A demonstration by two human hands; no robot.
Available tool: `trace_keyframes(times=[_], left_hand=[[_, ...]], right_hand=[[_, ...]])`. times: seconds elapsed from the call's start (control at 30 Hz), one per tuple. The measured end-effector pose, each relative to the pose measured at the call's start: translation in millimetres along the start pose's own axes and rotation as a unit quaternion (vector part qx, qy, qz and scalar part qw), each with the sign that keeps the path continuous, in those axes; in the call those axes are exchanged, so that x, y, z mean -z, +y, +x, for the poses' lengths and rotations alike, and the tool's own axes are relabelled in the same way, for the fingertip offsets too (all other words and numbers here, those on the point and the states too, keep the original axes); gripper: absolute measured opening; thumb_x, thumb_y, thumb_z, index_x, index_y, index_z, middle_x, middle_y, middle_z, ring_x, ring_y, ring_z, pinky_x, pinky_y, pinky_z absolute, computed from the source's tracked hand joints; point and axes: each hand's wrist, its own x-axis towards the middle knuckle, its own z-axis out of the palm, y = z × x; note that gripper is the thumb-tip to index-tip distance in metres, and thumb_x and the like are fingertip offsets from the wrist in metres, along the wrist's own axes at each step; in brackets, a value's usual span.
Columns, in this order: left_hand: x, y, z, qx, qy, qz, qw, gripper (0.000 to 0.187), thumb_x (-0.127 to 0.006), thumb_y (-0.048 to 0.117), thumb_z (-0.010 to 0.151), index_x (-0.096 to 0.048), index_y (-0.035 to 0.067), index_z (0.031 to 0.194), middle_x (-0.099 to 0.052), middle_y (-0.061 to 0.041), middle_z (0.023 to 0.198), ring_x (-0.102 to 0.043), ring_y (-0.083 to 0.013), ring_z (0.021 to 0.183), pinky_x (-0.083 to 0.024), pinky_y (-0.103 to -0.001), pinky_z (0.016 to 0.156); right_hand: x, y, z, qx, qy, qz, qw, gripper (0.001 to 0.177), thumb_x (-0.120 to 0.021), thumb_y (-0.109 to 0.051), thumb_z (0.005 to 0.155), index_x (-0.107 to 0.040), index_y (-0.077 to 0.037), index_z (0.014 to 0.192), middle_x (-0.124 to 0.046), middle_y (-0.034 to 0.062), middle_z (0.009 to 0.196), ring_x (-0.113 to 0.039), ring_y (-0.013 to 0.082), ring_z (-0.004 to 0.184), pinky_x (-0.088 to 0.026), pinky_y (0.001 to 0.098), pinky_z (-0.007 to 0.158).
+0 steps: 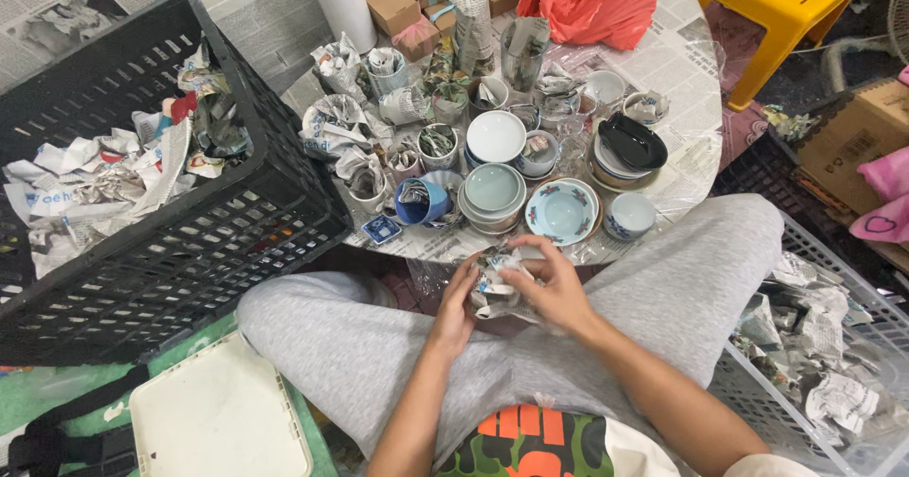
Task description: The person sits on the floor and wraps small ceramic items, such as cups and bowls, in newspaper. They pick up each item, fold the paper around it, and place the wrapped item into a nearby basket.
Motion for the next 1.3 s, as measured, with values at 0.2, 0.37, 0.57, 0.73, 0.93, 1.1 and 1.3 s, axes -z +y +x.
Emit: trace_keyframes(times=[0.2,0.37,0.57,0.73,0.93,1.1,1.3], left_hand=[[21,-20,12,0.057,0.040,0.009,0.998,0.055,-0.051,0.034,0.104,-0.042,0.012,0.153,-0.058,-0.002,0.144,-0.057,-0.0147,0.130,-0.046,-0.033,0.106],[30,-27,14,0.024,-0.021,0.003,0.999,0.057,-0.049,0.030,0.103,-0.043,0.009,0.155,-0.061,-0.007,0.140,-0.061,-0.0178,0.124,-0.050,-0.035,0.102],[29,-25,13,0.095,0.042,0.026,0.994,0.061,-0.049,0.038,0.102,-0.037,0.012,0.156,-0.060,-0.004,0.143,-0.061,-0.0176,0.127,-0.050,-0.034,0.104],[35,-30,16,0.081,0.023,0.020,0.996,0.066,-0.053,0.037,0.098,-0.039,0.010,0.156,-0.062,-0.012,0.139,-0.063,-0.0238,0.121,-0.050,-0.040,0.102],[49,-45,23,0.120,0.063,0.034,0.990,0.064,-0.054,0.041,0.102,-0.043,0.008,0.155,-0.060,-0.011,0.142,-0.059,-0.0222,0.124,-0.047,-0.036,0.103],[50,-48,26,0.066,0.020,0.019,0.997,0.070,-0.060,0.041,0.099,-0.042,0.005,0.155,-0.056,-0.008,0.149,-0.056,-0.0194,0.133,-0.046,-0.035,0.108],[45,-43,22,0.064,0.055,0.092,0.992,0.068,-0.060,0.039,0.103,-0.042,0.002,0.158,-0.049,-0.003,0.156,-0.045,-0.0117,0.140,-0.036,-0.029,0.112]], right_hand=[[11,-3,6,-0.015,-0.094,0.195,0.976,0.049,-0.066,-0.011,0.096,-0.049,-0.003,0.141,-0.073,0.0160,0.110,-0.072,0.0211,0.092,-0.060,0.0359,0.081],[11,-1,5,-0.007,-0.175,0.235,0.956,0.050,-0.064,-0.010,0.097,-0.047,-0.002,0.142,-0.069,0.0160,0.124,-0.071,0.0230,0.108,-0.058,0.0370,0.095],[6,-19,4,0.002,-0.019,0.026,0.999,0.044,-0.072,-0.010,0.091,-0.058,-0.006,0.133,-0.070,0.0082,0.118,-0.070,0.0166,0.107,-0.060,0.0335,0.092],[40,-93,-53,0.308,0.184,-0.072,0.931,0.032,-0.075,0.001,0.096,-0.057,-0.005,0.121,-0.064,0.0109,0.114,-0.063,0.0140,0.099,-0.053,0.0285,0.089],[107,-148,-79,0.338,0.291,-0.168,0.879,0.031,-0.075,0.001,0.096,-0.058,-0.005,0.121,-0.065,0.0108,0.114,-0.063,0.0145,0.100,-0.053,0.0291,0.090],[116,-140,-83,0.237,0.316,-0.251,0.884,0.031,-0.075,0.001,0.096,-0.058,-0.005,0.121,-0.065,0.0107,0.114,-0.063,0.0149,0.101,-0.053,0.0296,0.092],[108,-127,-39,0.224,0.334,-0.228,0.886,0.030,-0.075,0.001,0.095,-0.059,-0.005,0.120,-0.066,0.0106,0.114,-0.064,0.0153,0.102,-0.053,0.0301,0.093]])
